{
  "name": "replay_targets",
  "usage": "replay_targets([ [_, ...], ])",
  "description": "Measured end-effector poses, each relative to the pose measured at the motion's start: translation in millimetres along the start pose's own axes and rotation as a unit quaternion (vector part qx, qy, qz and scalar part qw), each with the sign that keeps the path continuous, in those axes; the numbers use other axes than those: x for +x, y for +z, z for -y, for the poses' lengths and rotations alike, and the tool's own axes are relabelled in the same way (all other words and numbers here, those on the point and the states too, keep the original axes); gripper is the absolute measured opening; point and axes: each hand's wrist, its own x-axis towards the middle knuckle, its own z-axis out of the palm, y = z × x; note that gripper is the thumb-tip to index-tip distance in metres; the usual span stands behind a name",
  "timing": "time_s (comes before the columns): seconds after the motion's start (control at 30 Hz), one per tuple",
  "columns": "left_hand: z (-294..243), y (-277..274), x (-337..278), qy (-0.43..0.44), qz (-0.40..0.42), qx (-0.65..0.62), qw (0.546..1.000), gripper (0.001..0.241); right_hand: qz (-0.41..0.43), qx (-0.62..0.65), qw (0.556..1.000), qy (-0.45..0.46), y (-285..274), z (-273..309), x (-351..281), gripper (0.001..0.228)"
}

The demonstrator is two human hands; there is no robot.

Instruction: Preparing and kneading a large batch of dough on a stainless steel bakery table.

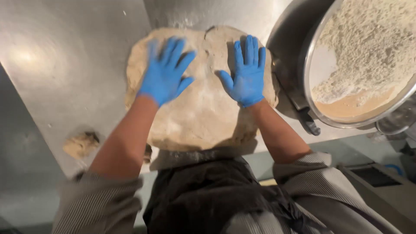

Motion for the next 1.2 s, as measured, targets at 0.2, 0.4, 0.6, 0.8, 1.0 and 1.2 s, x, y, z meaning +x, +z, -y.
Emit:
replay_targets([
  [0.2, 19, 11, -29, -0.17, -0.002, -0.159, 0.973, 0.079, 0.06, -0.066, 0.996, -0.002, 14, 41, -40, 0.089],
  [0.4, -19, 14, -68, -0.13, -0.127, -0.104, 0.978, 0.084, 0.057, 0.015, 0.998, -0.038, -3, 65, -59, 0.088],
  [0.6, -41, 22, -81, -0.109, -0.101, -0.074, 0.986, 0.068, 0.065, -0.003, 0.996, -0.06, 23, 113, -102, 0.08],
  [0.8, -118, 32, -100, -0.029, -0.109, -0.108, 0.988, 0.06, 0.063, 0.092, 0.993, -0.027, 11, 113, -125, 0.075],
  [1.0, -129, 19, -91, 0.012, -0.109, -0.124, 0.986, 0.056, -0.034, 0.185, 0.982, 0.01, 6, 108, -141, 0.066],
  [1.2, -177, 13, -90, 0.056, 0.021, -0.076, 0.995, 0.064, -0.102, 0.378, 0.915, 0.098, -2, 72, -177, 0.058],
])
